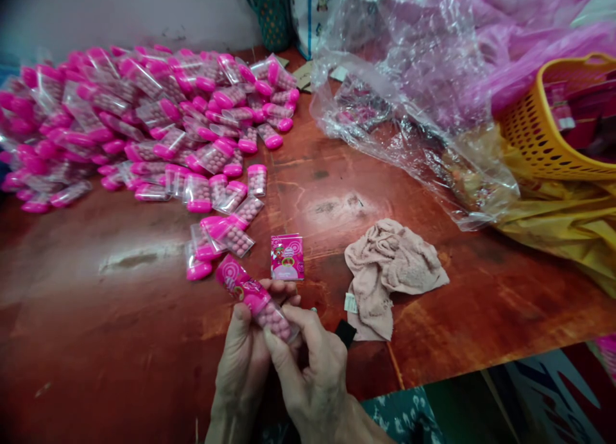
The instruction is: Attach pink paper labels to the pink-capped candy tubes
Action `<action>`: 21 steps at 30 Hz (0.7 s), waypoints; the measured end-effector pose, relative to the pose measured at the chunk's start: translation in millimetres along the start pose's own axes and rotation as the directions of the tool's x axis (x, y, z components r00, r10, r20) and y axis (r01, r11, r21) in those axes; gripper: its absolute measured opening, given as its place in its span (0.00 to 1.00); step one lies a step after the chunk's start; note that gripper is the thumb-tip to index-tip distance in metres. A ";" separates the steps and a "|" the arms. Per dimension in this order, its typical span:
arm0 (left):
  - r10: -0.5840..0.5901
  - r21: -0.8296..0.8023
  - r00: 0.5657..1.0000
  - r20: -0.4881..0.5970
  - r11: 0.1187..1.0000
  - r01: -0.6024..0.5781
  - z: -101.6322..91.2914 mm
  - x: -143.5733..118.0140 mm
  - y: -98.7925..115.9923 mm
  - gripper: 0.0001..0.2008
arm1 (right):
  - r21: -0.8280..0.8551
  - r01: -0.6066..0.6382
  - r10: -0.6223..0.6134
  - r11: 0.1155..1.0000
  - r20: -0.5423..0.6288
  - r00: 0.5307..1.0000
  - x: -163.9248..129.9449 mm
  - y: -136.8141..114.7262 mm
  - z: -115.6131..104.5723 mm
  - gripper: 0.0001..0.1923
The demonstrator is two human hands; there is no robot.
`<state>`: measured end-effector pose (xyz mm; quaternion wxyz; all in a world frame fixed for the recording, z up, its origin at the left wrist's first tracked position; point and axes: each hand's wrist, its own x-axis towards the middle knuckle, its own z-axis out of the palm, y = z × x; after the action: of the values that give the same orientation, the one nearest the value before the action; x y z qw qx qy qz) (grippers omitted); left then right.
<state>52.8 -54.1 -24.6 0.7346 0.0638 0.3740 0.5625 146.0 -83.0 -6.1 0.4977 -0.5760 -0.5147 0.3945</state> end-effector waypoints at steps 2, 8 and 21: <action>-0.001 0.001 1.000 0.000 1.000 0.001 2.4 -0.7 -2.9 0.12 | -0.017 0.010 -0.010 1.000 -0.020 1.000 -0.9 0.8 1.3 0.13; -0.007 -0.007 0.999 -0.037 1.000 0.007 2.6 0.3 1.1 0.13 | -0.001 0.012 -0.012 1.000 0.009 1.000 3.3 0.5 2.0 0.12; -0.036 0.095 0.999 -0.024 0.995 0.039 5.8 1.5 -0.5 0.09 | 0.134 -0.114 0.114 0.984 0.011 0.993 4.1 3.1 7.1 0.12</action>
<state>56.9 -51.1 -21.5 0.7370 0.0855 0.4097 0.5307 140.4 -77.7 -10.3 0.5112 -0.5690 -0.4538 0.4571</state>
